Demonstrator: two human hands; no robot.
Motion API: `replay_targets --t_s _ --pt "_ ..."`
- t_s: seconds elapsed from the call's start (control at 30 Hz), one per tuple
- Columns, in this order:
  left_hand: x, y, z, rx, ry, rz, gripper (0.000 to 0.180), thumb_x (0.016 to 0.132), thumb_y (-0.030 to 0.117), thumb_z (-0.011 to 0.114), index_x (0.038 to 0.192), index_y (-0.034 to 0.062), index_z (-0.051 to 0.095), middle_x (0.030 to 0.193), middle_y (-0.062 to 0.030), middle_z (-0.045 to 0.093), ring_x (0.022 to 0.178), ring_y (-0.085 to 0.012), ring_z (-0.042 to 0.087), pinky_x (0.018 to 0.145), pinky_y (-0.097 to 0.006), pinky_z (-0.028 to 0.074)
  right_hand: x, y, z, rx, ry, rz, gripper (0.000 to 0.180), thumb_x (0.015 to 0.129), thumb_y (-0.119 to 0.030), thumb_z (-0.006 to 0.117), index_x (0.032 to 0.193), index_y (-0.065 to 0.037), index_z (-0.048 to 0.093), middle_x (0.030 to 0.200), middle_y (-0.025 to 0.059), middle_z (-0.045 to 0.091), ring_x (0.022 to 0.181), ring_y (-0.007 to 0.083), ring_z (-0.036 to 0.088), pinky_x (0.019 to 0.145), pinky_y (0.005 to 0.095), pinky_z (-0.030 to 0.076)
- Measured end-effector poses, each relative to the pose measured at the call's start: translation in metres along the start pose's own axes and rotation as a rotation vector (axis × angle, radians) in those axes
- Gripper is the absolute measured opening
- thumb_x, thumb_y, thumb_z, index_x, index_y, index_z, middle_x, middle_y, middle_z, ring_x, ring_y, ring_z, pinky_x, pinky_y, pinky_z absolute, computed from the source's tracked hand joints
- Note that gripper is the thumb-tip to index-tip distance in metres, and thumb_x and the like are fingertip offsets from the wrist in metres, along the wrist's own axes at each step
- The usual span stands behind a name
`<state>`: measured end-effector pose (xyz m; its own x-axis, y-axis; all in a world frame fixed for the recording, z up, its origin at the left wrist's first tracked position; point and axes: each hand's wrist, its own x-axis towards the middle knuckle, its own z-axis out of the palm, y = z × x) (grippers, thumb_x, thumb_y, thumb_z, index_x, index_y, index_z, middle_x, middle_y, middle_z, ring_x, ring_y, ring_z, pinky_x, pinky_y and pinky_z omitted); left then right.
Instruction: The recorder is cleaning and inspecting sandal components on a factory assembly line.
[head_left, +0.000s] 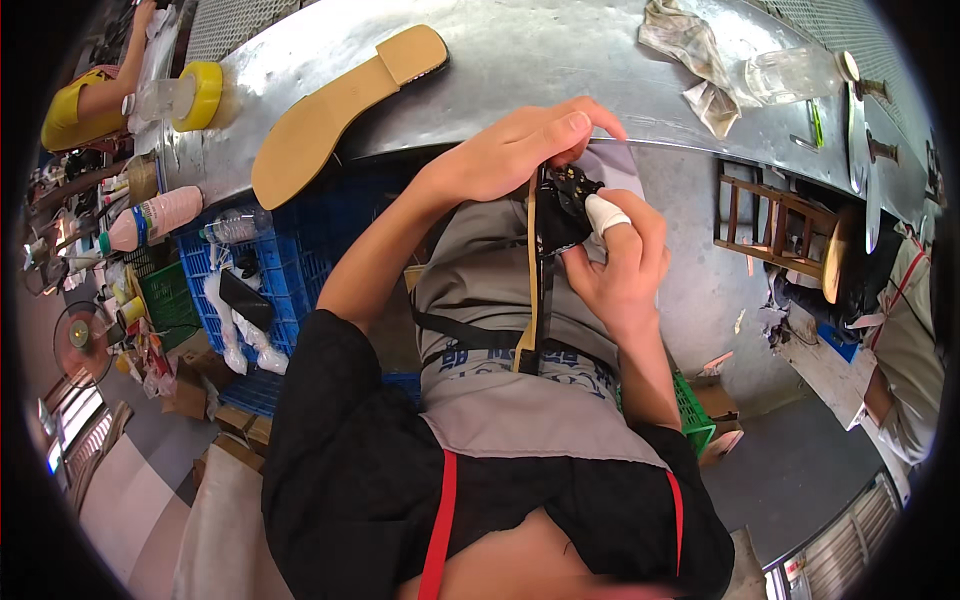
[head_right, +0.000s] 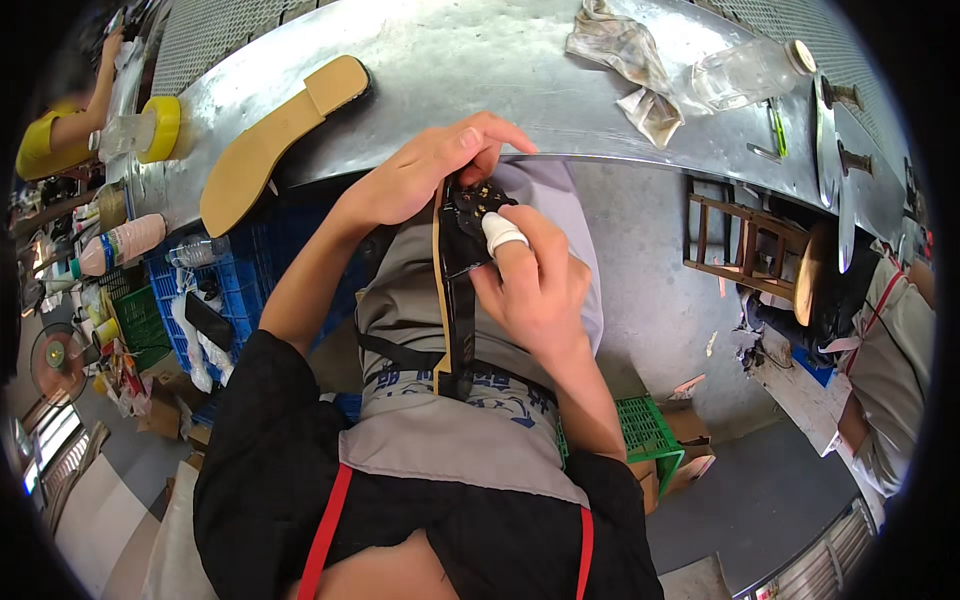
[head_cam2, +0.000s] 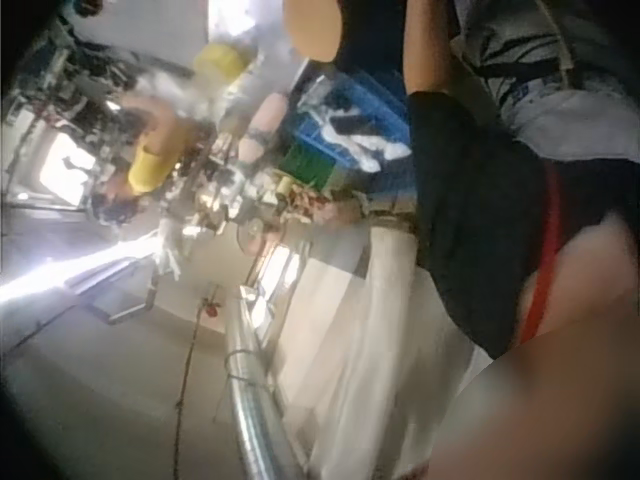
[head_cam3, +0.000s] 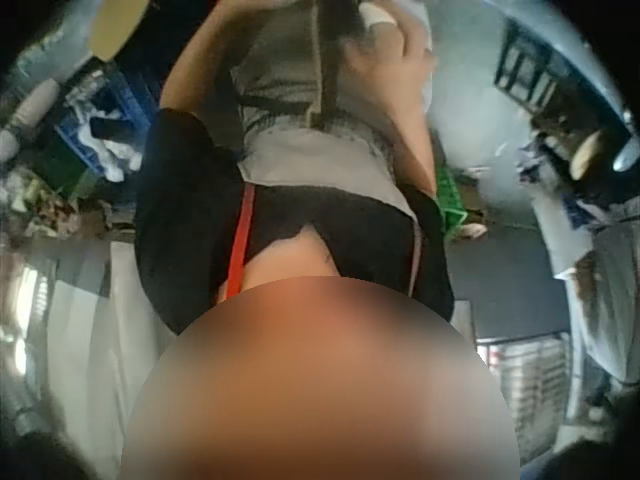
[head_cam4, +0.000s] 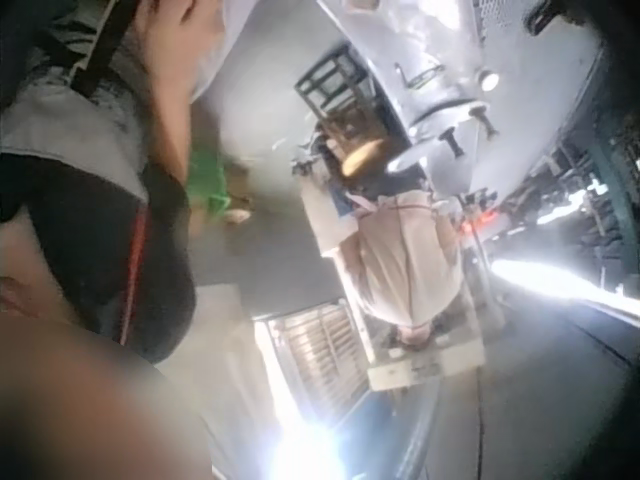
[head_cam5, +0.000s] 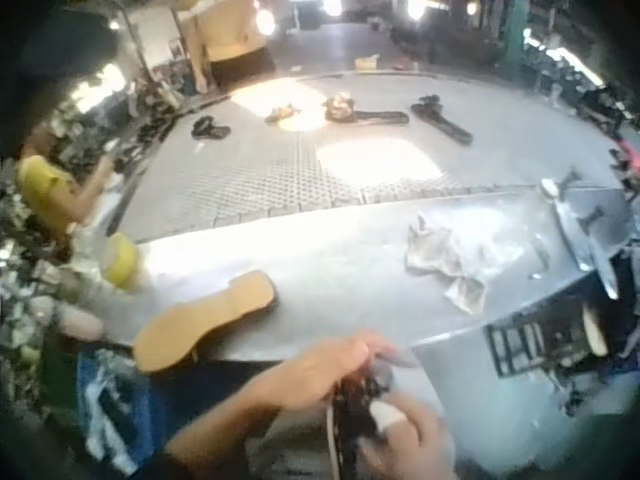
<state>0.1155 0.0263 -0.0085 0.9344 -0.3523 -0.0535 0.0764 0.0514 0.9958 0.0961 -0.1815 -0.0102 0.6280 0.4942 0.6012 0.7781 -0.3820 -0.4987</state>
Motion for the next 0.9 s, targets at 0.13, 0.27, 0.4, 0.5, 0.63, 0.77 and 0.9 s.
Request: replay_targets --t_s 0.13,0.27,0.4,0.5,0.63,0.77,0.9 --pt "-0.001 0.000 0.002 -0.028 0.020 0.028 0.051 0.108 0.043 0.036 0.128 0.0043 0.063 0.082 -0.0006 0.048 0.078 -0.0130 0.045 0.072 -0.029 0.037 -0.004 0.006 -0.004 -0.062 0.057 -0.087 0.047 0.060 -0.001 0.083 0.100 -0.003 0.059 0.111 0.0161 0.066 0.078 0.0272 0.069 0.056 0.0327 0.056" --pt "0.000 0.005 -0.007 0.027 -0.084 0.072 0.045 0.106 0.036 0.045 0.127 0.0042 0.067 0.083 -0.0016 0.056 0.075 -0.0117 0.050 0.069 -0.028 0.040 -0.010 0.010 -0.002 -0.095 0.090 -0.111 0.048 0.059 0.000 0.085 0.098 -0.005 0.056 0.111 0.0162 0.066 0.078 0.0281 0.069 0.056 0.0331 0.057" --pt "0.003 0.003 -0.027 0.031 -0.284 0.089 0.040 0.094 0.025 0.064 0.129 0.0053 0.068 0.084 -0.0029 0.066 0.076 -0.0099 0.056 0.072 -0.027 0.042 -0.007 0.010 0.001 -0.039 0.111 -0.047 0.048 0.062 -0.001 0.087 0.100 -0.005 0.058 0.112 0.0153 0.066 0.085 0.0285 0.068 0.062 0.0356 0.058" --pt "0.013 0.013 -0.030 0.046 -0.347 0.073 0.051 0.084 0.021 0.074 0.133 0.0080 0.066 0.075 -0.0008 0.065 0.073 -0.0084 0.056 0.072 -0.026 0.042 -0.004 0.009 -0.004 -0.035 0.055 0.000 0.053 0.064 -0.002 0.088 0.109 -0.004 0.059 0.112 0.0150 0.065 0.088 0.0278 0.067 0.064 0.0356 0.056" --pt "0.023 0.017 -0.036 0.057 -0.474 -0.006 0.063 0.078 0.017 0.078 0.139 0.0101 0.062 0.068 0.0017 0.062 0.070 -0.0049 0.054 0.069 -0.023 0.040 -0.008 0.005 -0.007 0.021 0.011 0.126 0.052 0.066 -0.001 0.087 0.110 -0.003 0.059 0.112 0.0150 0.063 0.090 0.0280 0.065 0.067 0.0361 0.055" --pt "0.029 0.009 -0.035 0.037 -0.524 -0.073 0.070 0.077 0.013 0.077 0.144 0.0108 0.057 0.068 0.0026 0.062 0.068 -0.0031 0.052 0.066 -0.020 0.038 0.001 -0.001 -0.015 0.121 -0.107 0.260 0.052 0.069 0.003 0.083 0.114 -0.001 0.058 0.115 0.0169 0.061 0.095 0.0284 0.062 0.074 0.0342 0.053" --pt "0.026 0.017 -0.022 -0.103 -0.444 -0.134 0.070 0.081 0.011 0.074 0.148 0.0131 0.054 0.060 0.0056 0.054 0.062 -0.0022 0.046 0.063 -0.021 0.035 0.006 -0.010 -0.051 0.393 -0.215 0.492 0.047 0.075 0.006 0.075 0.119 0.002 0.060 0.119 0.0189 0.056 0.102 0.0266 0.059 0.082 0.0306 0.049"
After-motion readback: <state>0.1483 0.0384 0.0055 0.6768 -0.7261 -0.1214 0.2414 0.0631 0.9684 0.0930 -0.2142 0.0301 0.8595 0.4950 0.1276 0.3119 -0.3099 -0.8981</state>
